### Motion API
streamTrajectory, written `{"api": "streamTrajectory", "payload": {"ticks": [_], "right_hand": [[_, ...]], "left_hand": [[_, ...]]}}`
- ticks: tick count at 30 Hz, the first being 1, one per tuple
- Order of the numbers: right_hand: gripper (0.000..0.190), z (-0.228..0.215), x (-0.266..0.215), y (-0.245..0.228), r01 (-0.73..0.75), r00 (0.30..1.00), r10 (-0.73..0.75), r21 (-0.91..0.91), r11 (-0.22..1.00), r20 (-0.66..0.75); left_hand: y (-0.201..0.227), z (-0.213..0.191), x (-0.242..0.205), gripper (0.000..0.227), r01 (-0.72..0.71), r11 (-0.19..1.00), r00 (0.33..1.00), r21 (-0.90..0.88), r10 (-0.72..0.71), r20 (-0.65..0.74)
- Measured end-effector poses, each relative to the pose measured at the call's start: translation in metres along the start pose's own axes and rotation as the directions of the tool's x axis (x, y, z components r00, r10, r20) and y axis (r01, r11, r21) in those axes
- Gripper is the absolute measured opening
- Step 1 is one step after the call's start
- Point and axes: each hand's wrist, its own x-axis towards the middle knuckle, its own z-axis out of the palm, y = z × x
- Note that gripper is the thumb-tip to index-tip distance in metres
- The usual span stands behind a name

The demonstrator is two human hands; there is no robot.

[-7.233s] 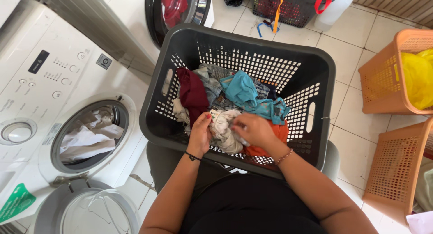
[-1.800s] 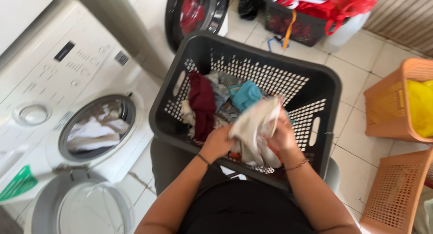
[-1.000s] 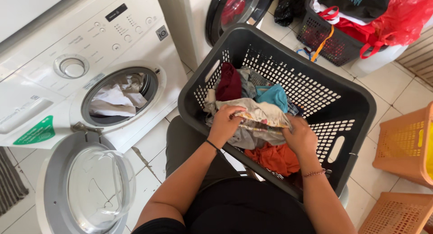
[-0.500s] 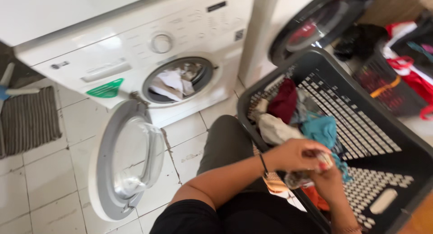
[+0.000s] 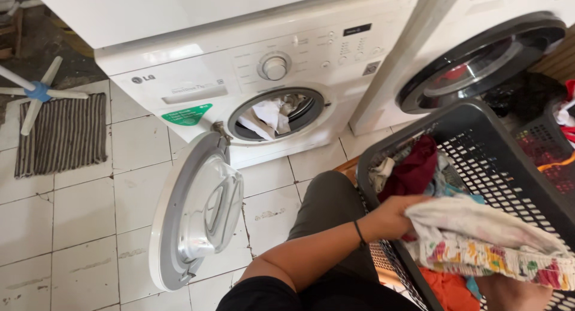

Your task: The person sorts various items of clothing from a laundry basket and places selected pieces into a front-loading washing machine.

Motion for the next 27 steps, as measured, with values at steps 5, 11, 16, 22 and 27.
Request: {"api": "streamTrajectory", "payload": {"ticks": [5, 11, 16, 22, 27], "right_hand": [[0.046, 0.036, 0.024, 0.025, 0.112, 0.994, -0.104, -0.23, 0.967, 0.045], [0.049, 0.067, 0.032, 0.09, -0.03, 0.999, 0.0, -0.632, 0.774, -0.047], [0.033, 0.084, 0.039, 0.128, 0.04, 0.999, -0.042, -0.334, 0.942, 0.001], [0.06, 0.127, 0.048, 0.125, 0.378, 0.9, -0.135, -0.589, 0.714, 0.414], [0.058, 0.124, 0.064, 0.117, 0.479, 0.836, -0.005, -0.725, 0.494, 0.549]], "left_hand": [[0.011, -0.042, -0.008, 0.043, -0.12, 0.678, 0.988, -0.726, 0.013, -0.152], [0.047, -0.073, -0.054, 0.059, -0.514, 0.857, 0.855, 0.021, 0.514, -0.067], [0.036, -0.072, -0.071, 0.084, -0.269, 0.952, 0.956, -0.143, 0.282, 0.079], [0.007, -0.096, -0.062, 0.044, -0.254, 0.946, 0.82, -0.202, 0.1, -0.564], [0.0, -0.179, -0.06, 0.048, -0.301, 0.946, 0.737, -0.12, 0.151, -0.659]]}}
